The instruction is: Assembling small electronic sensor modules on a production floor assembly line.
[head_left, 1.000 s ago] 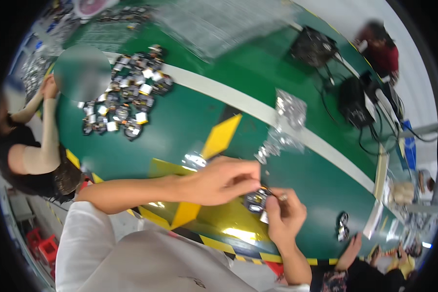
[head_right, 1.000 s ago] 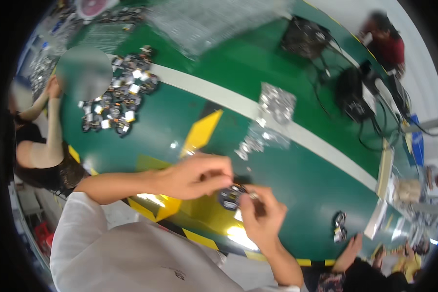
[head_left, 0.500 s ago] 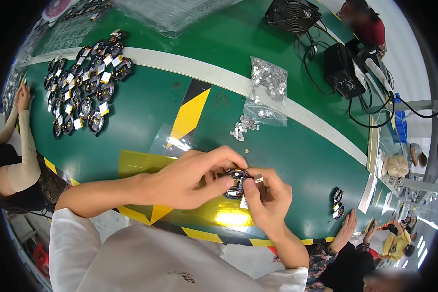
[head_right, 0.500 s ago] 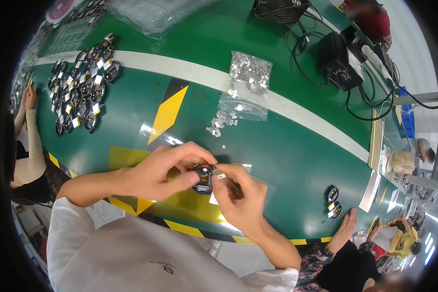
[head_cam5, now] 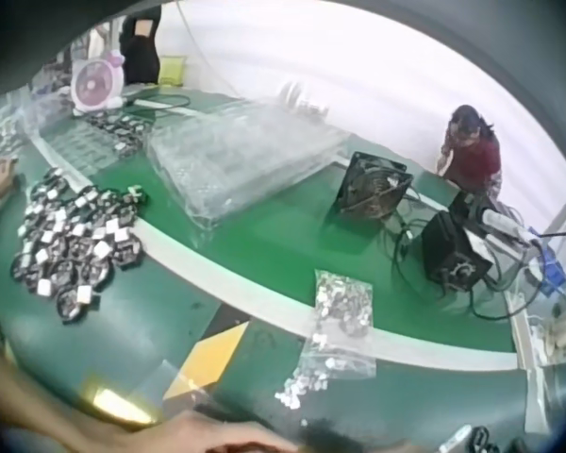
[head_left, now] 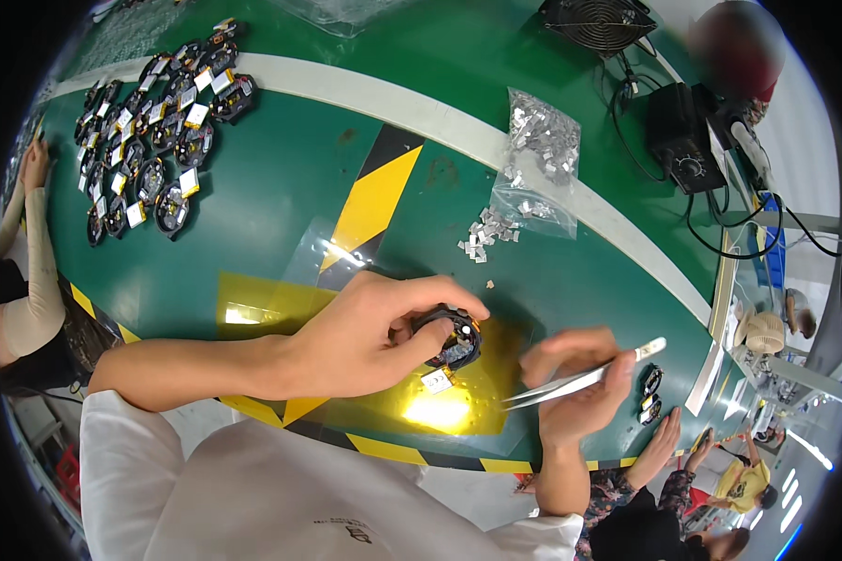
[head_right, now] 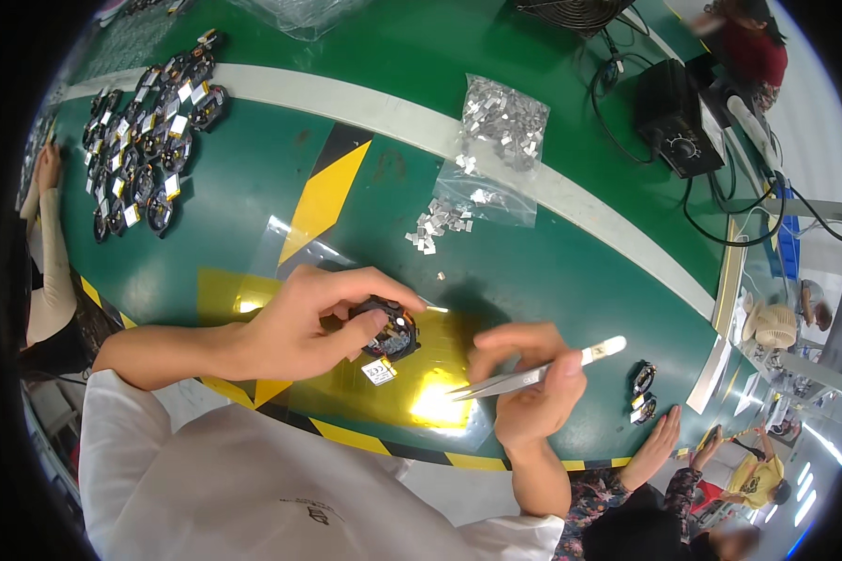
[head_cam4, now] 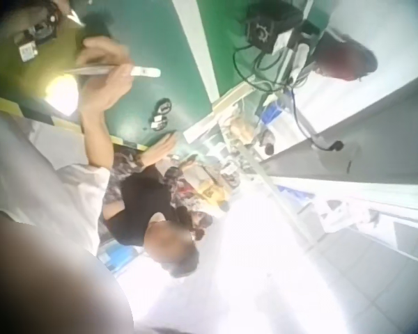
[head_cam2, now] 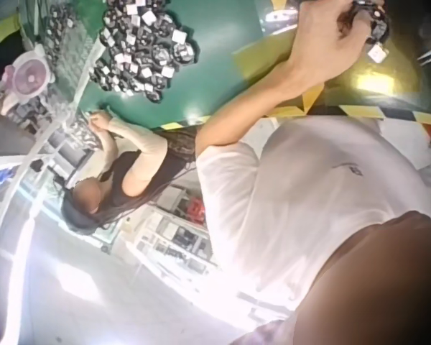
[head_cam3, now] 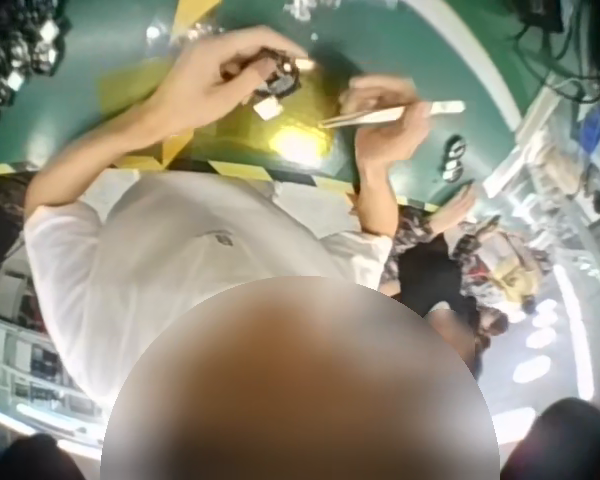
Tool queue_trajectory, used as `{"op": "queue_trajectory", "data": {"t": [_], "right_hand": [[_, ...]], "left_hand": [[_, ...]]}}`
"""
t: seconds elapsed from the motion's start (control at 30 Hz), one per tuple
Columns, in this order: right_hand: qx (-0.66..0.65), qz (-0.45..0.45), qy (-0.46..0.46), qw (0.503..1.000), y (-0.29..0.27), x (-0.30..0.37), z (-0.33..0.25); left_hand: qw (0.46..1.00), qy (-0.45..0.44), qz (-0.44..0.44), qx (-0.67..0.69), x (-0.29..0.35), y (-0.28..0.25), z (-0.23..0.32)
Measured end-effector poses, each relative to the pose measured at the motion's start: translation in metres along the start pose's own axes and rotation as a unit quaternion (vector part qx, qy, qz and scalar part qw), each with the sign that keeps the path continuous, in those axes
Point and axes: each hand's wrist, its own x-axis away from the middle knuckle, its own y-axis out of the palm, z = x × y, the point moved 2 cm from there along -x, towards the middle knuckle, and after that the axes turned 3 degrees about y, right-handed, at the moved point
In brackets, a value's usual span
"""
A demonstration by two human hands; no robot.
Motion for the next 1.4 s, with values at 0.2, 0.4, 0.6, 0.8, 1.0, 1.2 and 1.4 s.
{"op": "queue_trajectory", "data": {"t": [0.2,0.4,0.6,0.8,1.0,1.2,1.4], "right_hand": [[0.001,0.006,-0.058,0.998,0.016,-0.003,-0.011],[0.173,-0.074,-0.138,0.972,0.022,-0.011,-0.017],[0.221,-0.099,-0.209,0.947,0.02,-0.015,-0.02],[0.215,-0.101,-0.204,0.95,0.023,-0.016,-0.019],[0.209,-0.095,-0.189,0.955,0.023,-0.014,-0.018],[0.2,-0.094,-0.177,0.959,0.024,-0.014,-0.018],[0.208,-0.107,-0.194,0.953,0.022,-0.014,-0.017]], "left_hand": [[0.995,0.097,0.011,-0.03,-0.001,0.002,-0.006],[0.997,0.074,0.023,-0.018,0.001,0.001,-0.007],[0.996,0.08,0.027,-0.01,0.0,0.002,-0.008],[0.997,0.066,0.02,-0.017,0.0,0.002,-0.008],[0.998,0.065,0.02,-0.012,0.0,0.002,-0.01],[0.998,0.065,0.019,-0.014,0.002,0.001,-0.009],[0.998,0.063,0.006,-0.019,0.002,0.0,-0.007]]}}
